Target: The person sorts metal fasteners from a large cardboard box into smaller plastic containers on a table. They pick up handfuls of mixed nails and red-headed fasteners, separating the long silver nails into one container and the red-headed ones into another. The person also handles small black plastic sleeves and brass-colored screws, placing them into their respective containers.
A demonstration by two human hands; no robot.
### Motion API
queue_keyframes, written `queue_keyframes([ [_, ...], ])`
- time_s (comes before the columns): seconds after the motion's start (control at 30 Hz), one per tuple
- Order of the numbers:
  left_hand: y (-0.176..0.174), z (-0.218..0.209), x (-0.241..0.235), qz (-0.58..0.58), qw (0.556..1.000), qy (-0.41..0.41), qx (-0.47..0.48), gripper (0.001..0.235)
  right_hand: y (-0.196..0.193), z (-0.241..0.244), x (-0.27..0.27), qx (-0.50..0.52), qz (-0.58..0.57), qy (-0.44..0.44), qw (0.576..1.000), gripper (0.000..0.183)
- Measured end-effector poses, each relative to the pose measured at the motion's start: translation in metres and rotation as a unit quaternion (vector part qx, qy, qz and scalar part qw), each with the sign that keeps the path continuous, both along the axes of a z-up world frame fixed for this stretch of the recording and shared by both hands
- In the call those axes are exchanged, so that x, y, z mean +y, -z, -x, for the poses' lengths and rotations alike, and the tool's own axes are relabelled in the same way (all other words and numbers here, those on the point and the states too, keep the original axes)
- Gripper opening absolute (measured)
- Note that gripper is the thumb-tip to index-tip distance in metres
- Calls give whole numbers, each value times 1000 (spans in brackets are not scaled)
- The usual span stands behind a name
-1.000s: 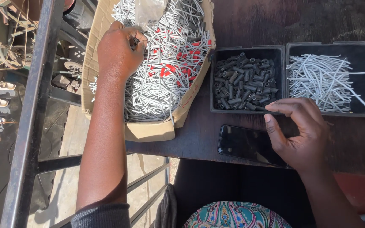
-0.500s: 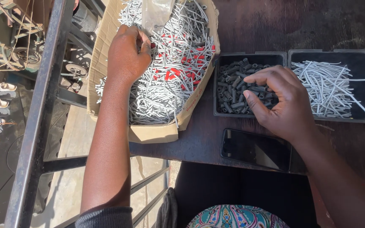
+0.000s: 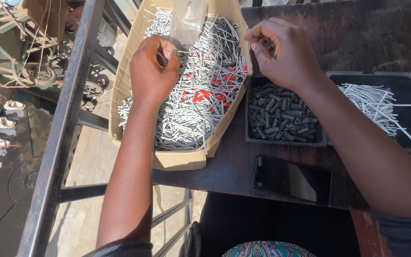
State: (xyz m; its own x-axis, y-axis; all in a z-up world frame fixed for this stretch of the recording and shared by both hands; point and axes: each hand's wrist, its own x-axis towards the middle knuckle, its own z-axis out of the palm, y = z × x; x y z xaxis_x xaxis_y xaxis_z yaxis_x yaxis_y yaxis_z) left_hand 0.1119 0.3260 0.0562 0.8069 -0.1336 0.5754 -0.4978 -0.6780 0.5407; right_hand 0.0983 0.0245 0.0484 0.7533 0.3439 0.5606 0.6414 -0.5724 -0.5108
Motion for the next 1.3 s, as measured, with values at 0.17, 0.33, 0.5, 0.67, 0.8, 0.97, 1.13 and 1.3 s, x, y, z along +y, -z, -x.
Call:
queue_keyframes([
  [0.17, -5, 1, -5, 22, 999, -29, 1, 7, 4, -59, 41, 73, 33, -10, 997, 39],
  [0.33, -6, 3, -5, 45, 998, -30, 24, 11, 11, -100, 79, 301, 154, 92, 937, 64],
  [0.5, -1, -2, -2, 14, 998, -61, 32, 5, 33, -122, 91, 327, 86, 76, 938, 14],
  [0.67, 4, -4, -1, -6, 996, -80, 37, 5, 76, -145, 90, 282, 72, 39, 956, 24],
  [0.8, 8, -4, 0, -25, 996, -68, 43, 5, 84, -153, 93, 252, 93, 64, 961, 23],
  [0.97, 7, -5, -1, -46, 994, -57, 87, 4, 97, -170, 93, 291, 127, 77, 945, 64],
  [1.13, 5, -3, -1, -58, 993, -30, 96, 17, 93, -170, 90, 335, 2, 45, 941, 42],
  [1.3, -2, 3, -5, -63, 990, -19, 124, 23, 93, -162, 91, 307, 32, 33, 951, 53],
])
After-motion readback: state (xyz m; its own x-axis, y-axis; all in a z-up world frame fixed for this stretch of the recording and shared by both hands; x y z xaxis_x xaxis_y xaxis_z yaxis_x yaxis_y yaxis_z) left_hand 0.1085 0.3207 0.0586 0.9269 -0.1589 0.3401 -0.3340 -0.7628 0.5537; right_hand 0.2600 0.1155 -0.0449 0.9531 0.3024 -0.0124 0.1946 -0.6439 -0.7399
